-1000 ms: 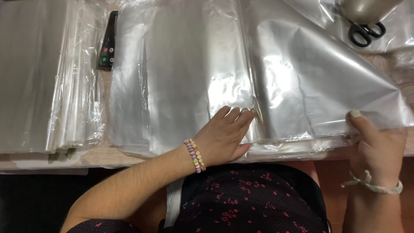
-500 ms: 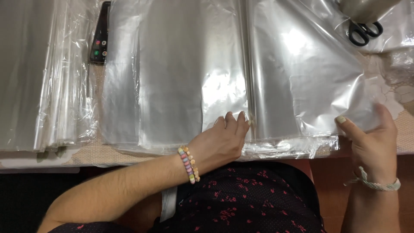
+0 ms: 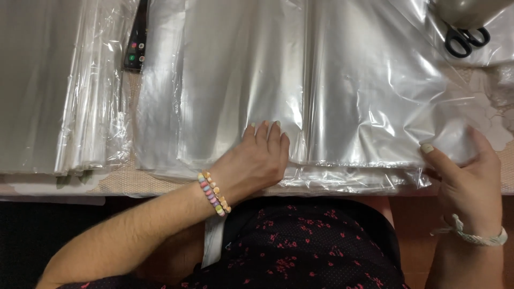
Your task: The person places white fabric items into clear plastic pouches, folds the pouches, and stacks them on the table. The person repeats this process for several pouches, handling each one individually.
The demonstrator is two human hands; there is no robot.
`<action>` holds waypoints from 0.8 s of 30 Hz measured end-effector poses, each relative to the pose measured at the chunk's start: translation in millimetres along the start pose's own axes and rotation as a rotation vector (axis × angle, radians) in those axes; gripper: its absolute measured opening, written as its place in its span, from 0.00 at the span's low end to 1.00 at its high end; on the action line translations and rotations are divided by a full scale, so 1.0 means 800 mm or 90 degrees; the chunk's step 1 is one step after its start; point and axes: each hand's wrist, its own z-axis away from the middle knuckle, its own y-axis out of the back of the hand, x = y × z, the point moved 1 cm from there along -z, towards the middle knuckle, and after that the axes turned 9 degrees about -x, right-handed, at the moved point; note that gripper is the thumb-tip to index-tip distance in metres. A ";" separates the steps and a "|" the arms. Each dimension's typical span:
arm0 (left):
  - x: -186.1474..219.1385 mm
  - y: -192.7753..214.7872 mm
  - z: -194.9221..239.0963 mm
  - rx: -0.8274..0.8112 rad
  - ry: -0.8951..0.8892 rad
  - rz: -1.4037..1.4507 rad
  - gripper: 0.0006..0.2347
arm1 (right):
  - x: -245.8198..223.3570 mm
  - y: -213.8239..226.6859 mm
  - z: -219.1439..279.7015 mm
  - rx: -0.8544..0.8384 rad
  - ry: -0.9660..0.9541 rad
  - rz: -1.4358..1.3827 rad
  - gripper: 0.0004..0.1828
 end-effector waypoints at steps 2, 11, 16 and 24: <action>-0.013 0.007 0.003 -0.010 -0.033 -0.003 0.09 | -0.003 -0.001 -0.001 -0.003 -0.004 0.005 0.25; -0.024 0.015 0.038 0.057 -0.007 -0.048 0.08 | -0.021 -0.022 0.011 -0.069 0.028 -0.030 0.34; -0.005 -0.021 0.056 -0.004 0.010 0.005 0.14 | -0.013 -0.030 0.011 -0.019 0.060 0.144 0.33; -0.034 -0.032 0.106 -0.014 0.340 0.070 0.32 | -0.045 0.000 0.000 0.041 0.151 0.439 0.35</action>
